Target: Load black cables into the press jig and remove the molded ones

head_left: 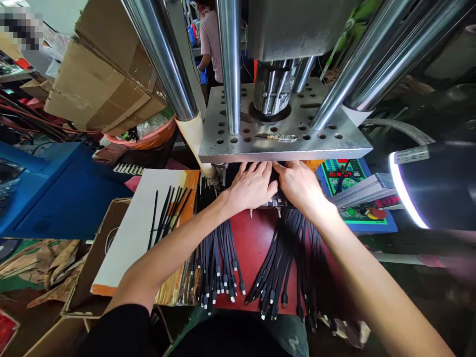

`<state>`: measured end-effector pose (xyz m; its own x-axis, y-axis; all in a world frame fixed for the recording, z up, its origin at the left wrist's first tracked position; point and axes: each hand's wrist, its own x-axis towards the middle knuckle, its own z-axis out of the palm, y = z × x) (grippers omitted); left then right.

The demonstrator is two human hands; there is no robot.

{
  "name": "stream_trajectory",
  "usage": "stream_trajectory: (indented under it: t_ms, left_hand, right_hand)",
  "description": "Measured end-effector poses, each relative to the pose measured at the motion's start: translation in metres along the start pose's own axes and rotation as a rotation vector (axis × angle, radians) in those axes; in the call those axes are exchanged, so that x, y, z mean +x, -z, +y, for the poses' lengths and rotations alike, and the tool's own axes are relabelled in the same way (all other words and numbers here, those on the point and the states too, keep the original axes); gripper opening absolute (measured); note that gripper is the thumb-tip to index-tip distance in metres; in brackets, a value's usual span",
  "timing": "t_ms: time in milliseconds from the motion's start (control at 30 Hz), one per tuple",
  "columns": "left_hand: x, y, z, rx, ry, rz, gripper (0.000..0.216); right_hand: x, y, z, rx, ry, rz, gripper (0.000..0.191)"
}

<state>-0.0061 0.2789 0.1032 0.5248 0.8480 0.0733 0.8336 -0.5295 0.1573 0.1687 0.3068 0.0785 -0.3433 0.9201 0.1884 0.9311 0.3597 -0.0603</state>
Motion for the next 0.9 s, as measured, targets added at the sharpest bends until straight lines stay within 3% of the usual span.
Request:
stream_trajectory:
  t_ms: [233,333,400,500,600,667,733,800,900]
  left_hand:
    - [0.051,0.005,-0.019,-0.017,0.065,0.023,0.043]
    - [0.037,0.01,-0.018,-0.055,0.029,0.043,0.042]
    - [-0.006,0.013,-0.011,-0.18,-0.056,0.118,0.042]
    - [-0.107,0.018,0.006,-0.538,-0.097,0.178,0.032]
    - [-0.206,0.018,0.025,-0.835,0.17,0.044,0.026]
    - [-0.252,0.011,0.037,-0.959,0.402,-0.068,0.027]
    - [-0.283,-0.001,0.049,-1.088,0.597,-0.199,0.032]
    - [-0.3,-0.016,0.063,-1.276,0.707,-0.288,0.047]
    - [-0.304,-0.038,0.084,-1.614,0.825,-0.211,0.072]
  right_hand:
    - [0.06,0.009,0.002,0.099,-0.005,0.016,0.057]
    - [0.05,0.017,-0.004,0.145,-0.016,0.044,0.053]
    - [0.01,0.018,-0.021,0.173,-0.02,0.076,0.049]
    - [-0.09,0.012,-0.071,0.287,-0.014,0.047,0.03]
    - [-0.175,0.001,-0.134,0.328,-0.068,-0.363,0.006]
    - [-0.199,-0.003,-0.165,0.278,-0.152,-0.543,0.015]
    - [-0.203,-0.005,-0.178,0.287,-0.215,-0.597,0.017]
    - [-0.207,-0.003,-0.176,0.407,-0.228,-0.559,0.014]
    - [-0.235,0.005,-0.154,0.748,-0.144,-0.521,0.013]
